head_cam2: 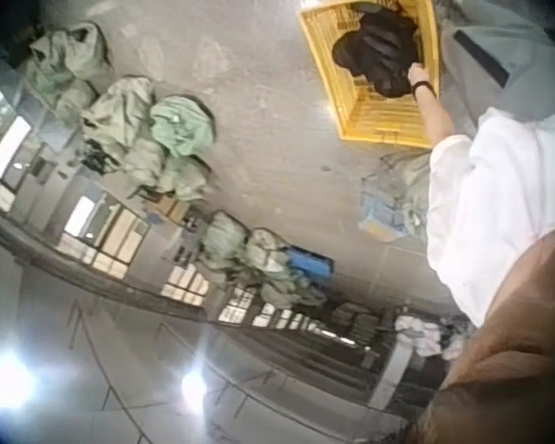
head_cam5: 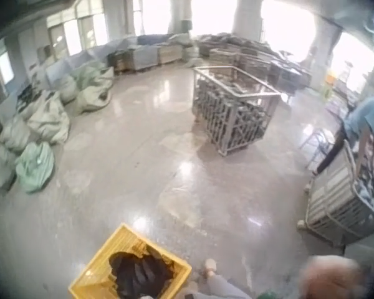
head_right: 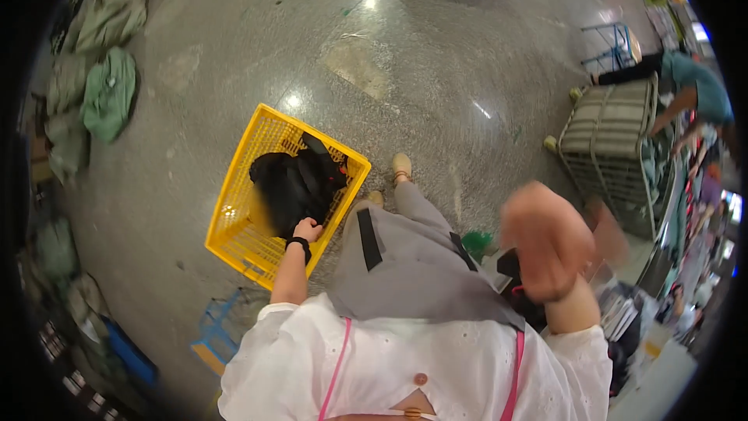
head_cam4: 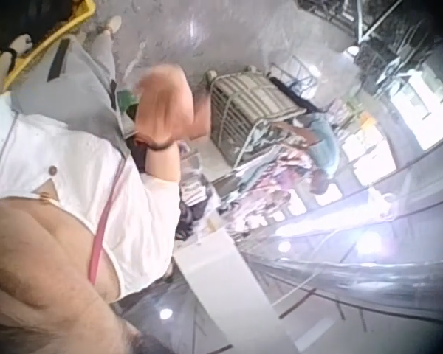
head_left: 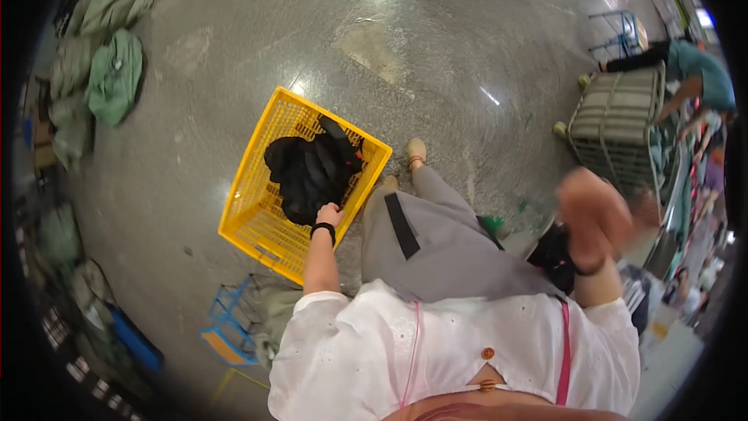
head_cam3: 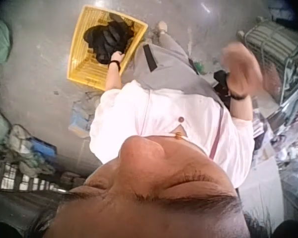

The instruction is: Processing and lacing shoes at various workstations in a shoe manufacturing facility.

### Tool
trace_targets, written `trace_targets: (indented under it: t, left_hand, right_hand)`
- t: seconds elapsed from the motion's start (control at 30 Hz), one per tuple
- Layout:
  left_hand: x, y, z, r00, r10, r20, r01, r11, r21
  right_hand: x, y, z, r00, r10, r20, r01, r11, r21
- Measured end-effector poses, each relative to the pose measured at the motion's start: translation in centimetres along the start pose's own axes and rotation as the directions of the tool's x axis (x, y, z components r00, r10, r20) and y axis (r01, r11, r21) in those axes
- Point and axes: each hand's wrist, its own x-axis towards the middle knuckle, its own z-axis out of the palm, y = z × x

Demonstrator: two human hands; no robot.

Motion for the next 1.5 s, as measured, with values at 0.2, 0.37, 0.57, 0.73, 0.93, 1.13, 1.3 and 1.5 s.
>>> trace_targets:
  t: [0.2, 0.37, 0.57, 0.73, 0.93, 1.13, 1.3, 1.5]
  left_hand:
    - [7.2, 2.7, 2.3, 0.915, -0.089, -0.394, 0.079, 0.996, -0.04]
    - [14.7, 0.8, -0.9, 0.665, -0.555, -0.5, 0.515, 0.826, -0.231]
    - [16.7, -0.2, 4.2, 0.854, -0.443, -0.271, 0.393, 0.893, -0.22]
    - [10.5, 3.8, 7.3, 0.923, -0.117, -0.368, 0.058, 0.984, -0.168]
    - [-4.1, -7.2, -10.5, 0.911, -0.12, -0.395, -0.28, 0.523, -0.805]
    - [-28.1, 7.0, -22.2, 0.791, 0.502, -0.351, -0.604, 0.73, -0.318]
    - [-41.4, 19.2, -19.1, 0.453, 0.871, -0.19, -0.838, 0.489, 0.242]
    - [-48.5, 21.9, -17.6, 0.231, 0.942, -0.241, -0.965, 0.254, 0.065]
  right_hand:
    - [-14.2, 20.8, 0.4, 0.628, 0.666, 0.403, -0.236, 0.657, -0.716]
    - [-30.2, 20.4, -6.1, 0.057, 0.892, 0.448, -0.343, 0.439, -0.831]
    - [-31.1, 18.0, -3.2, 0.106, 0.991, 0.082, -0.792, 0.134, -0.595]
    - [-32.0, 19.1, 0.9, 0.239, 0.956, 0.17, -0.965, 0.253, -0.065]
    - [-30.3, 19.9, 3.5, 0.58, 0.771, 0.265, -0.629, 0.63, -0.455]
    - [-30.7, 24.6, 6.7, 0.667, 0.74, 0.093, -0.611, 0.613, -0.501]
    - [-28.6, 19.6, 9.7, 0.782, 0.604, 0.154, -0.519, 0.767, -0.376]
    - [-32.5, 14.1, 7.0, 0.758, 0.643, 0.113, -0.642, 0.765, -0.047]
